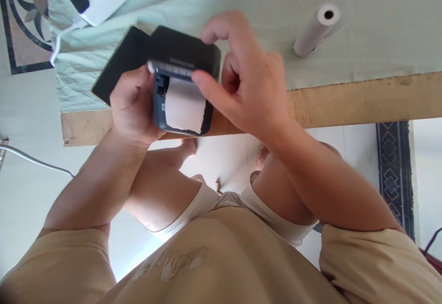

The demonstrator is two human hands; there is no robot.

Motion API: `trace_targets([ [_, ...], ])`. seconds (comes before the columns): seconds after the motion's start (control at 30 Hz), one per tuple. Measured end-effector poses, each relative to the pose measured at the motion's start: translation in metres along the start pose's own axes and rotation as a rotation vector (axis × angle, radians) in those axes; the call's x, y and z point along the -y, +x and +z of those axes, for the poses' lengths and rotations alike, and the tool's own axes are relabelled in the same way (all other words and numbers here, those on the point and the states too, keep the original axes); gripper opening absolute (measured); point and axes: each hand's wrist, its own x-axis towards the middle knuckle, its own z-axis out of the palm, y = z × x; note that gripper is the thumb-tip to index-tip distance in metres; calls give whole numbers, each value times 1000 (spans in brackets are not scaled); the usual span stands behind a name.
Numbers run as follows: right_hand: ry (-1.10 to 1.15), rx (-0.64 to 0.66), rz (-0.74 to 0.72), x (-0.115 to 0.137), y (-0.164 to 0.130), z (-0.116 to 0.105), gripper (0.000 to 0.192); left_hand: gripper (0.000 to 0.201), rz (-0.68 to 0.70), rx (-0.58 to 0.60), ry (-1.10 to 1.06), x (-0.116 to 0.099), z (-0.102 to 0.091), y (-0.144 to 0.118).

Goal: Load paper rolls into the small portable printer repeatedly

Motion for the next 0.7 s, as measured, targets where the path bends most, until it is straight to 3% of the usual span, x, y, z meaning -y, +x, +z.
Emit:
trace_targets([
  [0.1,242,-116,57,9,1,-1,6,41,-72,92,78,0,-4,-1],
  [0.2,282,-190,55,12,2,-1,4,57,-77,52,196,5,-10,-1],
  [0.3,-87,-6,19,13,3,-2,8,63,56,39,280,14,-16,-1],
  [0.4,-430,287,113,19,4,-3,24,55,180,112,304,19,-22,0],
  [0.47,-517,443,193,25,5,-4,34,51,183,149,301,21,-24,0],
  [0.57,-441,536,265,32,6,-8,46,55,155,190,290,22,-27,1],
  [0.63,-332,522,280,31,7,-14,47,60,158,195,279,22,-27,2],
  [0.7,-119,474,269,25,9,-20,48,56,108,116,226,20,-24,2],
])
